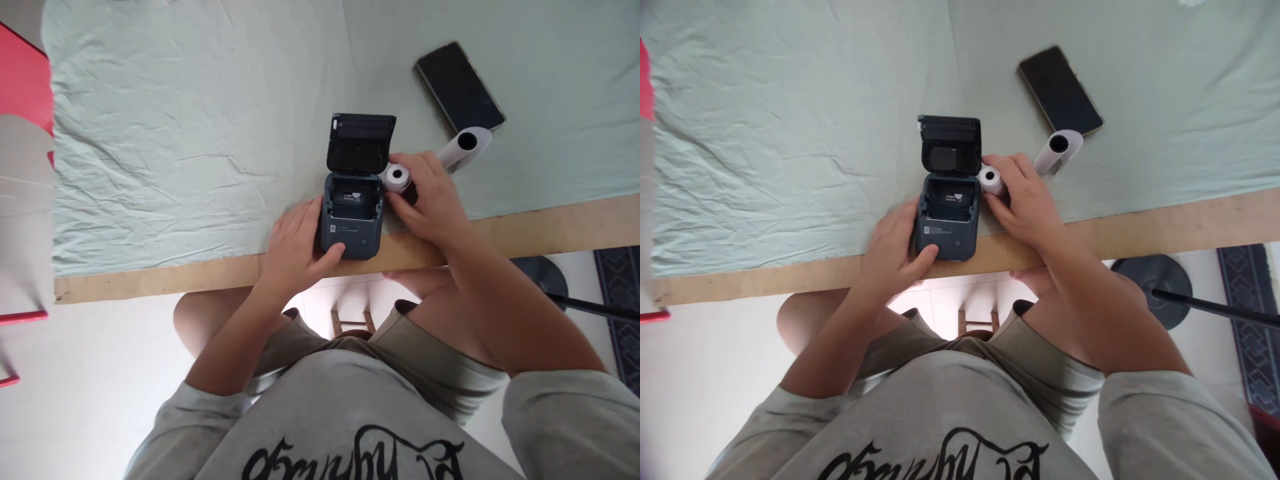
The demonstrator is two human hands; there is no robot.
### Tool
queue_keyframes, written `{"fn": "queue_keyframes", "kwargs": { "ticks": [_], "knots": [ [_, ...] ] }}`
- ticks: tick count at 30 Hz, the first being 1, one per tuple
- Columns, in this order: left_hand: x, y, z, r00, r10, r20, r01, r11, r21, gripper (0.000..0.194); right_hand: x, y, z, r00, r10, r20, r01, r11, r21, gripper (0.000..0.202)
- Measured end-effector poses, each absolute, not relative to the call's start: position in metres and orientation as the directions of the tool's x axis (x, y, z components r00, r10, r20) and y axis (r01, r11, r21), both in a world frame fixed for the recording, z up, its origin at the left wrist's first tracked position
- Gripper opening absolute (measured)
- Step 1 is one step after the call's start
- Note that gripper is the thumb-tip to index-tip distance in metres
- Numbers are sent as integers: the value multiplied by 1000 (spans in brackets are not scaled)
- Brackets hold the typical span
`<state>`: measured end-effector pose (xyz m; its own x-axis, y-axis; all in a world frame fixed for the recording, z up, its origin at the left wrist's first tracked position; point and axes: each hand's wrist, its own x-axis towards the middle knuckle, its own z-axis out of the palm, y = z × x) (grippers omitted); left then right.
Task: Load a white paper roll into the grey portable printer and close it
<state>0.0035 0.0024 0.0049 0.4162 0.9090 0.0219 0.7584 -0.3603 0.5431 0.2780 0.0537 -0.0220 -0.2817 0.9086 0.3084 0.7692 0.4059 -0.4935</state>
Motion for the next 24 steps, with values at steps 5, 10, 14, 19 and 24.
{"fn": "queue_keyframes", "kwargs": {
  "ticks": [5,10,14,19,24],
  "knots": [
    [4,2,4,417,908,29,756,-364,543,74,284,57,-20,-181,874,452,651,451,-611,61],
    [4,2,3,414,909,37,759,-367,538,73,276,52,0,2,763,647,599,517,-612,27],
    [4,3,1,417,908,42,750,-370,548,75,253,43,15,-137,756,640,611,573,-546,23],
    [3,3,1,421,906,45,747,-374,550,74,237,46,10,-294,812,505,639,560,-528,22],
    [2,1,1,421,905,51,756,-382,532,76,237,55,2,-316,811,493,591,575,-566,23]
  ]
}}
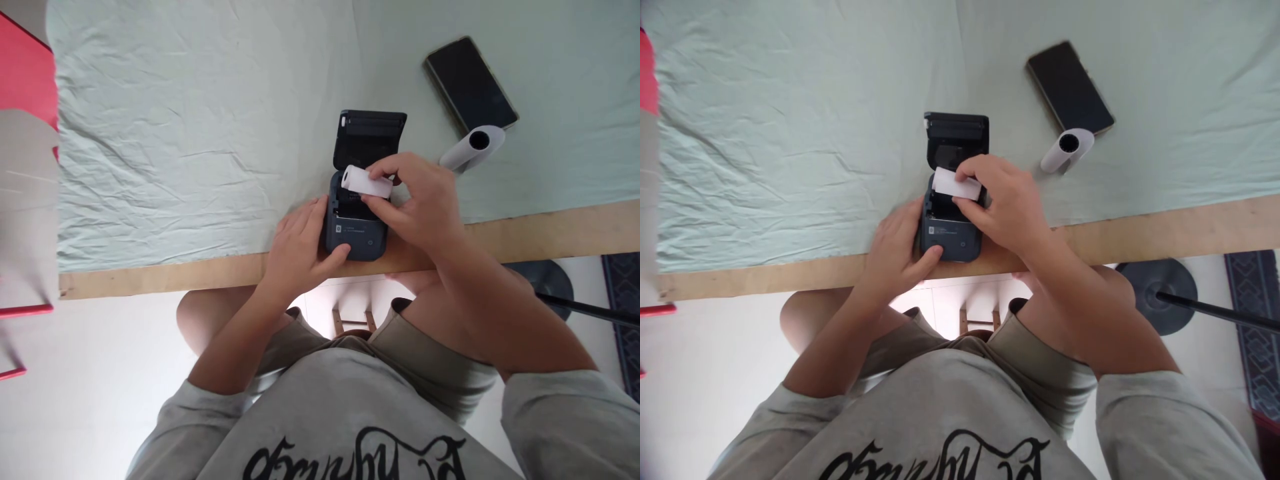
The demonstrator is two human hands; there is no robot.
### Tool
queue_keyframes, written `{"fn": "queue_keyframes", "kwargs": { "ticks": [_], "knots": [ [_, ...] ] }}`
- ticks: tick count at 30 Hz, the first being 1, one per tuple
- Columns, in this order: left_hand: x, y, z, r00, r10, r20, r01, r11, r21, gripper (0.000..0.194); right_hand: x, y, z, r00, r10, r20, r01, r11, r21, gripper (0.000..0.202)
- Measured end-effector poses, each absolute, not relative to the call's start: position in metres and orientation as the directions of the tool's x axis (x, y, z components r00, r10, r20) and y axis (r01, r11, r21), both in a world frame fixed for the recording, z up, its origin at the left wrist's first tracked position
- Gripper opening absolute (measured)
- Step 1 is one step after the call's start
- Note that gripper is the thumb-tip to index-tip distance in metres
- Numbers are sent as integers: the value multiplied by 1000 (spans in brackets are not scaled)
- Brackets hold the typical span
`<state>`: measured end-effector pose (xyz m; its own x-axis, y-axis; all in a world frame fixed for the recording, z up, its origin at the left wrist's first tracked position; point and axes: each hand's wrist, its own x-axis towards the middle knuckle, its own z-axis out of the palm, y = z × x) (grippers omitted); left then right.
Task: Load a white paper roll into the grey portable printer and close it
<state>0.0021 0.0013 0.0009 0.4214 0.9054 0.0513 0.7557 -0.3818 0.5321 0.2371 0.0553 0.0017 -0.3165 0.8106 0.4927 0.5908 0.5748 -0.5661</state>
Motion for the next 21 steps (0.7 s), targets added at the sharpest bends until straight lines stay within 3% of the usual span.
{"fn": "queue_keyframes", "kwargs": {
  "ticks": [14,21],
  "knots": [
    [3,1,2,419,907,40,750,-371,548,77,231,55,4,-240,822,517,542,555,-631,15],
    [3,2,5,401,916,12,739,-332,586,75,234,40,16,-311,772,554,499,629,-596,13]
  ]
}}
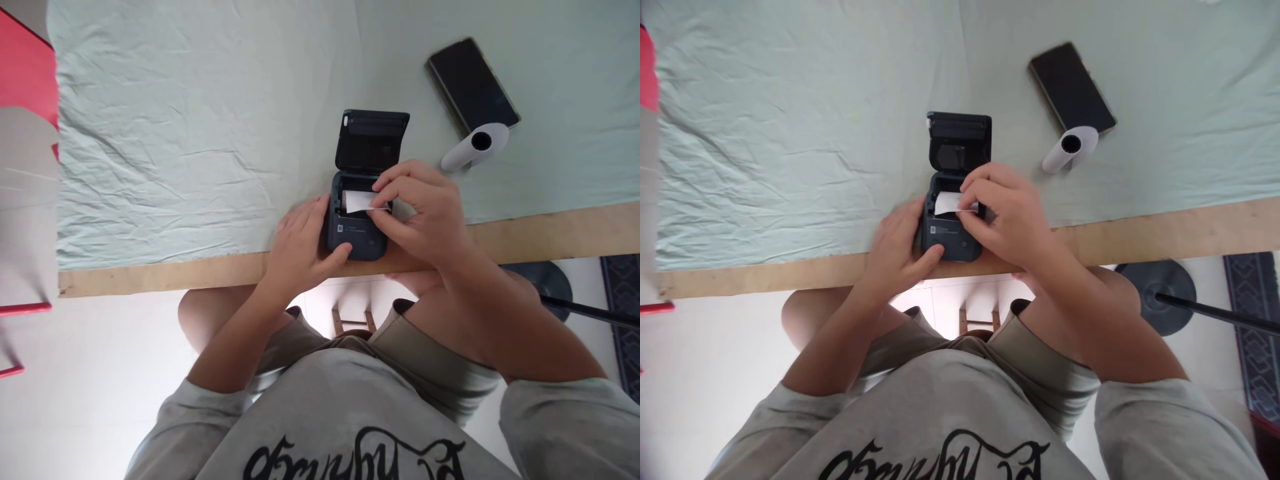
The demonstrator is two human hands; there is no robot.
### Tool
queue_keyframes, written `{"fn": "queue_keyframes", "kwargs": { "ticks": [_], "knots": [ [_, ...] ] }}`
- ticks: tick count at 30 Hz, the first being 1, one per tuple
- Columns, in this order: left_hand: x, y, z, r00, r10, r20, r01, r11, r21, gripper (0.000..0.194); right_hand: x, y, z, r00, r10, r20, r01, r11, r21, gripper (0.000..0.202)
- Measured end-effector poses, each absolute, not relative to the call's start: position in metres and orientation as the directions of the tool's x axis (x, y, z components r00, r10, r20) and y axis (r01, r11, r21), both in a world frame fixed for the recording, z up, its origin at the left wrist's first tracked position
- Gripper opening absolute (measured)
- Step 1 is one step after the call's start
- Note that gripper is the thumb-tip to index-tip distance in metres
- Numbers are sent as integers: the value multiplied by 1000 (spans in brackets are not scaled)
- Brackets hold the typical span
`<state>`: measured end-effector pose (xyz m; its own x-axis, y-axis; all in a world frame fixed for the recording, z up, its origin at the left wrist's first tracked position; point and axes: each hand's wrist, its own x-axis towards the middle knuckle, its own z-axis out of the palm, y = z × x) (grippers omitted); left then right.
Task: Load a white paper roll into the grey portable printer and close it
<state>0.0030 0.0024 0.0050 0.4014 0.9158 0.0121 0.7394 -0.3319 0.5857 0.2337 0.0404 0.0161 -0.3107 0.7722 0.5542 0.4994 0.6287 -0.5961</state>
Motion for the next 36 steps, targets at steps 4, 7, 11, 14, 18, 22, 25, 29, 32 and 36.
{"fn": "queue_keyframes", "kwargs": {
  "ticks": [4,7,11,14,18,22,25,29,32,36],
  "knots": [
    [2,4,4,398,916,47,711,-341,615,72,234,30,19,-371,734,569,513,673,-533,13],
    [3,5,4,380,922,76,695,-338,635,67,233,24,18,-397,707,585,514,699,-496,15],
    [5,7,3,351,931,101,693,-331,640,64,231,18,16,-438,711,550,540,697,-471,18],
    [7,8,2,312,946,86,723,-295,624,56,231,14,13,-477,719,506,576,690,-438,19],
    [11,9,1,279,956,93,761,-279,586,53,234,15,13,-501,696,515,531,717,-452,16],
    [12,9,2,289,951,106,754,-294,587,53,240,27,13,-331,739,588,484,667,-566,5],
    [11,8,2,298,949,102,751,-299,588,54,246,38,6,-174,779,603,529,590,-610,3],
    [10,7,3,320,944,83,751,-306,585,56,253,47,-6,-98,846,524,573,478,-666,5],
    [10,7,5,332,941,66,753,-307,583,56,254,49,-12,-147,872,466,510,471,-720,10],
    [10,6,7,339,940,47,758,-302,578,58,252,51,-15,-200,867,456,400,497,-770,19]
  ]
}}
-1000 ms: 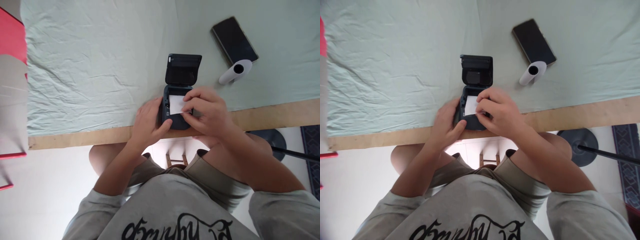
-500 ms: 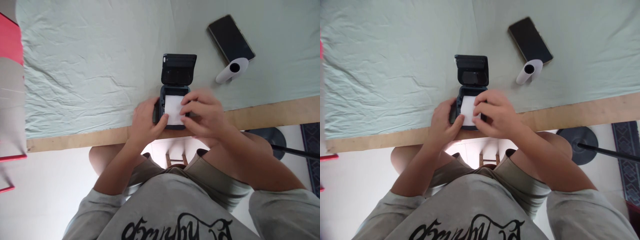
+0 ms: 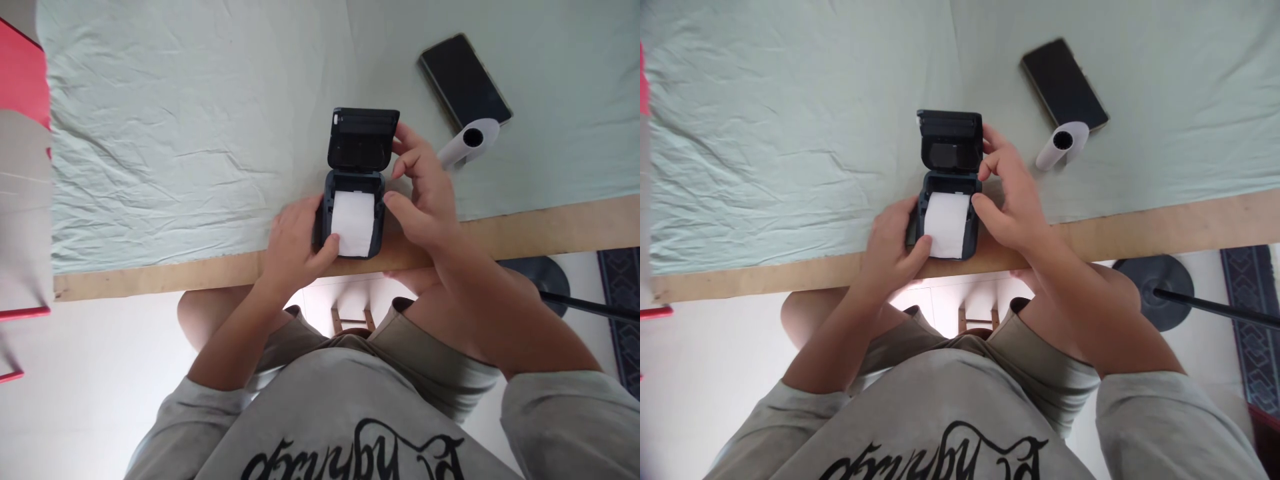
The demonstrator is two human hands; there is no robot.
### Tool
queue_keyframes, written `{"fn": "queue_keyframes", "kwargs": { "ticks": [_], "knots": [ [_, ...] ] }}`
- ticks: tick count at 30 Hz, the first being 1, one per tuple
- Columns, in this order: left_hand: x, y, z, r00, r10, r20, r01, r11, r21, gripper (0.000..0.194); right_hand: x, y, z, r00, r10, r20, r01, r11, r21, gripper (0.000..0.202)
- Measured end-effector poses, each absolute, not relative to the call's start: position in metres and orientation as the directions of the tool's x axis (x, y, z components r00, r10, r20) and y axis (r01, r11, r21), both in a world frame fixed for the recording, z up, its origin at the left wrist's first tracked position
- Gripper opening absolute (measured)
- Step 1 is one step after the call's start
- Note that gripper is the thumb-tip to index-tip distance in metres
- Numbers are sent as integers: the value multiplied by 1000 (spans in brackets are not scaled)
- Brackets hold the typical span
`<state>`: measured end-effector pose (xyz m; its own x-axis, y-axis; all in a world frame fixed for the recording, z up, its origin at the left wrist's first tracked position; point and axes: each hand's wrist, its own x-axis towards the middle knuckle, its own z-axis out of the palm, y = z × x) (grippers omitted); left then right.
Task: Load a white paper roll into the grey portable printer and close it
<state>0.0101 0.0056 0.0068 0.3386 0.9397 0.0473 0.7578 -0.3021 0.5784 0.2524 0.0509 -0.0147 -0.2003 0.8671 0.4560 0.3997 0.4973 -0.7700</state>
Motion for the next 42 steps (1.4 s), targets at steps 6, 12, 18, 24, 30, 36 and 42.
{"fn": "queue_keyframes", "kwargs": {
  "ticks": [6,12,18,24,30,36,42],
  "knots": [
    [9,5,6,347,937,42,757,-307,577,60,250,50,-13,-39,904,426,354,412,-840,23],
    [10,6,7,340,940,44,755,-300,583,62,249,49,-16,-72,917,392,389,388,-836,21],
    [6,3,3,354,933,60,731,-316,605,65,250,52,-27,-206,895,395,430,445,-786,38],
    [4,2,1,410,905,111,716,-395,576,73,252,56,-27,-278,891,358,435,449,-780,39],
    [5,2,3,426,898,113,722,-413,555,75,253,57,-19,-317,910,268,443,391,-807,39],
    [7,1,2,415,905,91,742,-394,542,69,252,57,-9,-335,919,209,462,353,-814,40],
    [7,2,0,418,898,136,720,-419,553,77,248,55,6,-365,923,120,465,292,-836,39]
  ]
}}
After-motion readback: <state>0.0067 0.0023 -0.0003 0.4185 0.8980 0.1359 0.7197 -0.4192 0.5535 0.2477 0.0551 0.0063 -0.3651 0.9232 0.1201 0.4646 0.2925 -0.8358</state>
